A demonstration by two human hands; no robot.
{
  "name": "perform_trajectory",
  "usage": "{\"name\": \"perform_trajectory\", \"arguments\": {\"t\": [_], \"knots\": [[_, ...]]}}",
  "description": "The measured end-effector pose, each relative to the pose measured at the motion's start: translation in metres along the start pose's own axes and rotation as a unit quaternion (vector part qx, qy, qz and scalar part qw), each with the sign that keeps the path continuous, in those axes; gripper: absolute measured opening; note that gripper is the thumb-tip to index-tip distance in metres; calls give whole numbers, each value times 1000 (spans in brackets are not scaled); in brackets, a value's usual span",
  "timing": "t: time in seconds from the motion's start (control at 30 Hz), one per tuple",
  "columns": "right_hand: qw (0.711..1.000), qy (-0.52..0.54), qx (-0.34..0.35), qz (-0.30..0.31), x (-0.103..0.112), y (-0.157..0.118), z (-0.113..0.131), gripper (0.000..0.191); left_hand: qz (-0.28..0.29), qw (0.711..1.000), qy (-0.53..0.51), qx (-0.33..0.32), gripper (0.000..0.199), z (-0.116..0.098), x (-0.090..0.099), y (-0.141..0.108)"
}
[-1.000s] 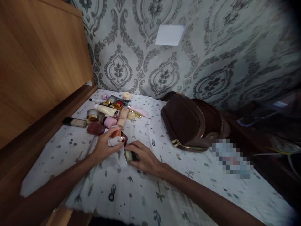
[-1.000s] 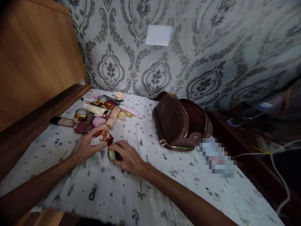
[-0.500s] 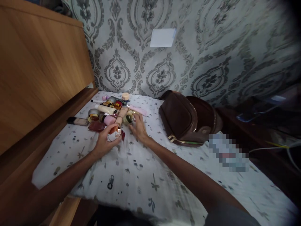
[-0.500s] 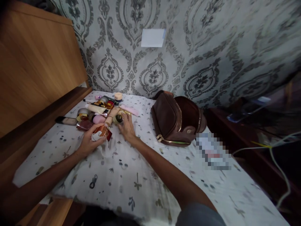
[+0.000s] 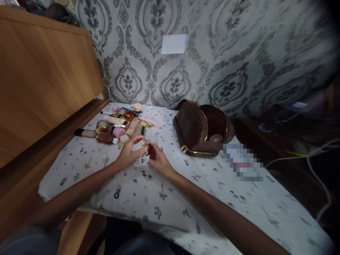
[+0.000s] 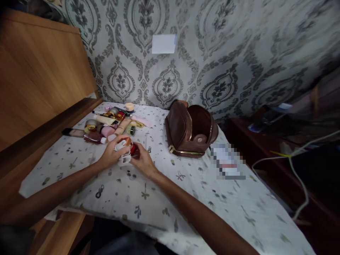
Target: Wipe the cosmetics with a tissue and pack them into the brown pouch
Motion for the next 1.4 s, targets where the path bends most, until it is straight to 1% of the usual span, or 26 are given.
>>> {"name": "perform_trajectory", "arguments": {"t": [0.07,0.13,0.23,0.33,0.4,0.47,0.5,0.53,0.57,0.6,0.63,0.7,0.73,0.8,0.87,0.93,1.0,1.07,1.1,1.17,1.23,1.27,1.3,1.33,1.4], "knots": [[1000,19,-18,-16,13,-4,-2,65,25,999,-8,-19,29,-8,-20,-2],[999,31,-27,-21,24,-13,-3,67,36,999,-18,-25,22,-11,-34,-3],[999,20,-40,-23,34,-31,-9,68,57,998,-21,-7,25,-5,-54,-5],[998,-41,-52,-23,40,-47,-18,67,80,996,-24,22,34,8,-67,-4],[994,-97,-51,-28,44,-54,-20,66,67,995,-60,49,35,21,-65,0],[987,-152,-45,-40,48,-58,-16,63,20,992,-97,72,33,33,-54,4],[982,-176,-42,-48,51,-58,-12,60,-15,993,-95,73,33,37,-45,6],[978,-198,-42,-56,53,-58,-9,58,-49,994,-73,65,33,39,-36,6],[974,-214,-43,-63,55,-58,-6,55,-70,996,-35,51,33,39,-29,6],[971,-225,-46,-68,57,-58,-4,52,-71,997,13,33,33,36,-26,5],[969,-230,-50,-72,58,-58,-3,50,-49,997,65,15,32,34,-28,4],[969,-231,-54,-72,59,-57,-3,50,38,986,163,-19,30,29,-44,-3],[969,-231,-53,-73,60,-57,-3,50,84,975,204,-37,32,28,-52,-9],[967,-238,-47,-76,60,-57,-3,54,160,949,263,-69,38,23,-64,-21],[965,-246,-38,-80,61,-57,-3,57,218,927,292,-90,38,18,-70,-33],[964,-252,-31,-82,62,-57,-2,59,268,906,313,-98,34,14,-71,-45],[963,-256,-32,-79,61,-56,-2,59,289,887,345,-99,36,11,-67,-56],[962,-261,-39,-78,61,-56,-2,60,274,881,373,-97,40,8,-59,-63],[961,-263,-43,-78,61,-56,-2,60,253,885,379,-96,37,6,-55,-64],[959,-266,-50,-81,62,-56,-2,61,184,905,371,-94,30,-5,-45,-62],[959,-267,-54,-82,62,-57,-2,62,113,929,339,-98,29,-21,-39,-58],[959,-267,-54,-81,61,-57,-2,62,94,936,322,-105,29,-29,-42,-56],[959,-268,-54,-80,60,-57,-2,60,97,939,310,-117,30,-37,-50,-55],[958,-271,-53,-75,59,-57,-3,55,119,935,306,-134,32,-43,-63,-54],[956,-281,-45,-63,56,-56,-4,42,182,915,321,-163,34,-49,-91,-54]]}}
Point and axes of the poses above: each hand's wrist, its own y-axis towards the middle knuckle, its own x-axis out of the back of the hand, z = x × y, the point moved 10 cm from there along y, towards the middle knuckle, and after that the axes turned 14 degrees about -y, right-handed, at the moved point
